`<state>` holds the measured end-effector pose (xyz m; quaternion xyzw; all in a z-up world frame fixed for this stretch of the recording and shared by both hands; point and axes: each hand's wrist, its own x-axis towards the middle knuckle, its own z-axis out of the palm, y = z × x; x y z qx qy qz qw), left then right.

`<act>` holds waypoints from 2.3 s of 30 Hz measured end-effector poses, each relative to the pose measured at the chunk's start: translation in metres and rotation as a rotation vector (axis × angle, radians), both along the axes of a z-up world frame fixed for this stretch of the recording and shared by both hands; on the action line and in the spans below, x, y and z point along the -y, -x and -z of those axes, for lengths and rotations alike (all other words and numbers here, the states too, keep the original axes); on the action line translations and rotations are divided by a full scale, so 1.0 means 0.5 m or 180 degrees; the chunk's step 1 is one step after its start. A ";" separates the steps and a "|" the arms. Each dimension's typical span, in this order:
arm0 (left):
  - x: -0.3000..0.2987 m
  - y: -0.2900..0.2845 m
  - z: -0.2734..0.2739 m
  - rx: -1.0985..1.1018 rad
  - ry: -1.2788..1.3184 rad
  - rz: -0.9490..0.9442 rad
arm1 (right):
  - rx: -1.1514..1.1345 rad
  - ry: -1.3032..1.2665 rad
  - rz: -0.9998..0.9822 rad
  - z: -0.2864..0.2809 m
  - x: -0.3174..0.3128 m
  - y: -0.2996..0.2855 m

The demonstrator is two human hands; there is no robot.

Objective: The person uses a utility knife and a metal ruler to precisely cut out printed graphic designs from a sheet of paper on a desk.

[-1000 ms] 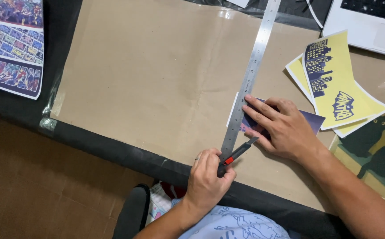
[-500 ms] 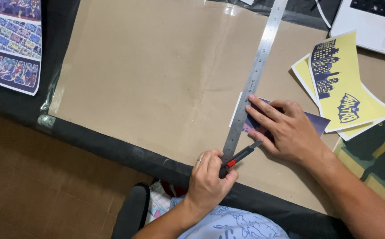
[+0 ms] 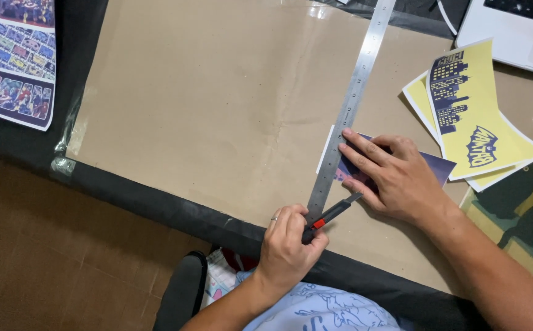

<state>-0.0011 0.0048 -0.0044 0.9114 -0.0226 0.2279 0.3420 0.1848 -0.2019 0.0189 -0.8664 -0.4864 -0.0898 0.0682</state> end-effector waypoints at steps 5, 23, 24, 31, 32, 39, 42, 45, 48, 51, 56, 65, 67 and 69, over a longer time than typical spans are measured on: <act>-0.001 0.000 0.001 -0.0001 0.0014 0.0015 | 0.0001 -0.0038 -0.0023 0.000 0.000 -0.001; -0.038 -0.024 -0.056 -0.0705 0.0779 -0.0007 | -0.0126 -0.0078 0.0019 -0.007 -0.006 0.002; -0.048 -0.027 -0.064 -0.1149 0.1018 -0.0118 | -0.0136 -0.0110 0.0033 -0.012 -0.010 0.004; -0.054 -0.116 -0.073 -0.0936 0.0064 -0.0148 | 0.0123 -0.0119 -0.0050 0.014 -0.006 0.001; -0.049 -0.130 -0.077 -0.1039 -0.0024 -0.0077 | 0.0081 -0.0132 0.0098 0.020 -0.007 0.004; -0.016 -0.165 -0.100 -0.1274 -0.0296 0.0129 | 0.0035 -0.0107 0.0237 0.029 -0.010 0.005; -0.012 -0.169 -0.123 -0.1241 -0.0355 0.0166 | 0.0049 -0.0156 0.0229 0.038 -0.007 0.002; -0.010 -0.168 -0.117 -0.1180 -0.0464 0.0202 | 0.0040 -0.0209 0.0237 0.038 -0.008 0.003; -0.006 -0.166 -0.106 -0.1157 -0.0629 0.0209 | 0.0010 -0.0228 0.0262 0.026 -0.012 0.006; -0.007 -0.166 -0.111 -0.1151 -0.0807 0.0231 | 0.0012 -0.0223 0.0291 0.031 -0.013 0.006; -0.005 -0.163 -0.117 -0.1200 -0.1028 0.0276 | -0.0007 -0.0247 0.0288 0.031 -0.013 0.007; -0.006 -0.132 -0.116 -0.1300 -0.1199 0.0415 | -0.0041 -0.0273 0.0309 0.032 -0.013 0.009; -0.005 -0.105 -0.096 -0.1365 -0.1189 0.0433 | -0.0086 -0.0252 0.0292 0.018 -0.017 0.008; 0.002 -0.064 -0.053 -0.1184 -0.1678 0.0116 | 0.0139 -0.0344 0.0070 -0.005 -0.019 0.009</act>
